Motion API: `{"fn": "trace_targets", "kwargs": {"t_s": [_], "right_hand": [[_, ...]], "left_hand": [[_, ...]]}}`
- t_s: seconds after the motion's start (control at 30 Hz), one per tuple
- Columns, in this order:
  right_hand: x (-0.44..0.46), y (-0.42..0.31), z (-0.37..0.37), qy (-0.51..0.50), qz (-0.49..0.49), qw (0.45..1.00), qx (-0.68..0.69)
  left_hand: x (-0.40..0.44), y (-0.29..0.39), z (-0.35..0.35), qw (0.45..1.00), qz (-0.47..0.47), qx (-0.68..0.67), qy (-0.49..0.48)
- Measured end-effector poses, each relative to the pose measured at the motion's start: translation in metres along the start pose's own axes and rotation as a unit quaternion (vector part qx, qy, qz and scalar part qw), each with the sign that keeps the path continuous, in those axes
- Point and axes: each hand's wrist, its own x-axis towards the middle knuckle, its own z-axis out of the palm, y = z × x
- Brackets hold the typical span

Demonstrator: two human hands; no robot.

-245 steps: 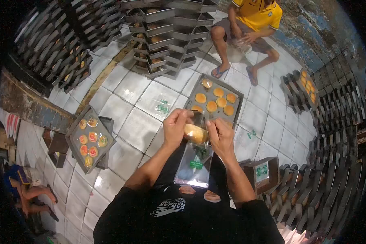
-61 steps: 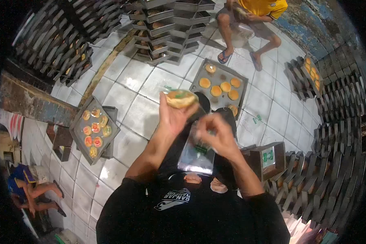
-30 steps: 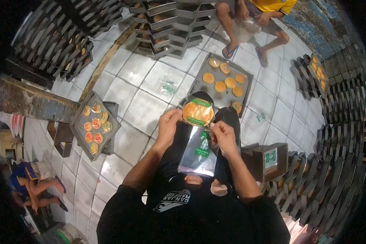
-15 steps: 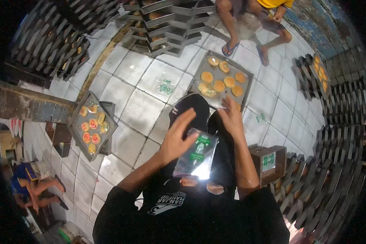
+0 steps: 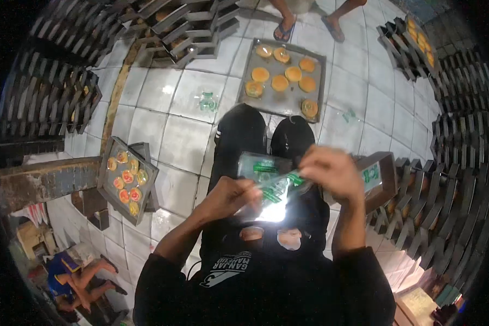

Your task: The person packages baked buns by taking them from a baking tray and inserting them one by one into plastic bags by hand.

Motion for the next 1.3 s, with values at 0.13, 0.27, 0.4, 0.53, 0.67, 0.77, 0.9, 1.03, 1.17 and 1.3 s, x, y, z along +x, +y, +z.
{"fn": "trace_targets", "kwargs": {"t_s": [0.13,0.27,0.4,0.53,0.67,0.77,0.9,1.03,1.17,1.3], "right_hand": [[0.077,0.229,-0.035,0.257,0.164,0.951,0.044],[0.157,0.335,-0.043,-0.138,0.293,0.929,-0.179],[0.276,0.4,-0.05,-0.12,0.149,0.906,-0.379],[0.408,0.519,-0.055,-0.145,0.049,0.898,-0.412],[0.465,0.592,-0.043,-0.007,-0.018,0.908,-0.419],[0.442,0.566,-0.033,0.067,-0.048,0.873,-0.481],[0.395,0.494,-0.009,0.054,0.109,0.886,-0.447],[0.314,0.458,0.001,0.083,0.249,0.959,-0.107],[0.258,0.363,-0.022,0.189,0.213,0.899,0.333],[0.174,0.192,-0.047,0.069,0.029,0.77,0.634]], "left_hand": [[0.022,0.005,-0.018,0.928,-0.053,-0.261,0.262],[0.077,0.0,-0.032,0.864,-0.069,-0.198,0.458],[0.092,0.004,-0.039,0.872,-0.09,-0.164,0.452],[0.088,-0.017,-0.044,0.881,-0.077,-0.015,0.466],[0.066,-0.035,-0.05,0.809,-0.017,-0.326,0.488],[0.062,-0.046,-0.045,0.798,0.009,-0.307,0.518],[0.079,-0.03,-0.048,0.808,0.003,-0.23,0.542],[0.093,-0.029,-0.037,0.794,-0.014,-0.186,0.578],[0.092,-0.016,-0.049,0.828,-0.067,-0.19,0.523],[0.086,0.007,-0.049,0.869,0.01,-0.212,0.447]]}}
